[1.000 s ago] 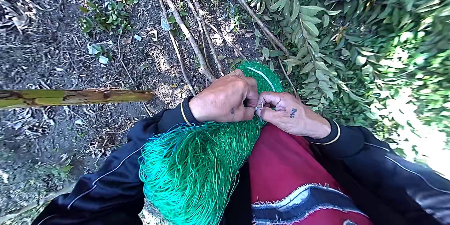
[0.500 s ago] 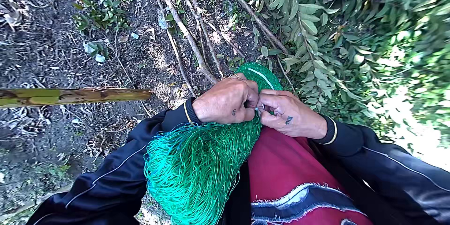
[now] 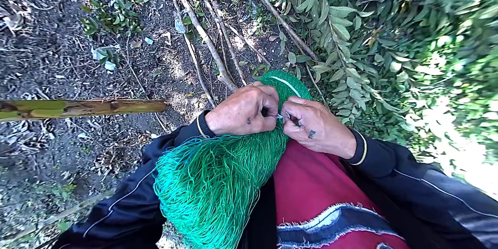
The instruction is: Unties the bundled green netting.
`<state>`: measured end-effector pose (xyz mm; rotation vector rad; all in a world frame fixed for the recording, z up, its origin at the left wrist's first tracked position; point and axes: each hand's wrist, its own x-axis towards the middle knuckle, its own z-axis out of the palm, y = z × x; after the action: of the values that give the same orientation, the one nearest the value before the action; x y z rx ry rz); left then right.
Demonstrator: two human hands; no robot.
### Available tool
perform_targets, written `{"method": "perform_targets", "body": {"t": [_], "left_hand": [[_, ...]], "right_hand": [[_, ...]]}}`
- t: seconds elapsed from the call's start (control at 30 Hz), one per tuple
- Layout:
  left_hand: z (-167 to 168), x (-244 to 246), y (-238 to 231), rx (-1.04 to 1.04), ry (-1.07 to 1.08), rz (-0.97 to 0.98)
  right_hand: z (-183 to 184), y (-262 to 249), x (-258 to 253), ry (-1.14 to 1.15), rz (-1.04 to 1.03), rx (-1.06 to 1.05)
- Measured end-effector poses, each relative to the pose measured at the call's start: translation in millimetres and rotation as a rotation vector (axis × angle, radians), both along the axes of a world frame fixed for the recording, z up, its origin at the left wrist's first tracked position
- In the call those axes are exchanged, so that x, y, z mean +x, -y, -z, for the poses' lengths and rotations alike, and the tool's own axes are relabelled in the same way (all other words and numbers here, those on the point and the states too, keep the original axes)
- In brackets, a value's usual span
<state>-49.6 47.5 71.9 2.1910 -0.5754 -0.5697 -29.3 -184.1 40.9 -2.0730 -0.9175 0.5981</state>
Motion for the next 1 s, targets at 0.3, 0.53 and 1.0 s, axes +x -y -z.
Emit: {"method": "perform_targets", "body": {"t": [0.3, 0.53, 1.0], "left_hand": [[-5, 0, 1, 0.044, 0.007, -0.008], [-6, 1, 3, 0.060, 0.011, -0.012], [-9, -2, 2, 0.067, 0.014, -0.033]], "right_hand": [[0, -10, -16, 0.082, 0.139, -0.043], [-1, -17, -25, 0.295, 0.180, -0.104], [5, -16, -33, 0.356, 0.339, -0.008]]}}
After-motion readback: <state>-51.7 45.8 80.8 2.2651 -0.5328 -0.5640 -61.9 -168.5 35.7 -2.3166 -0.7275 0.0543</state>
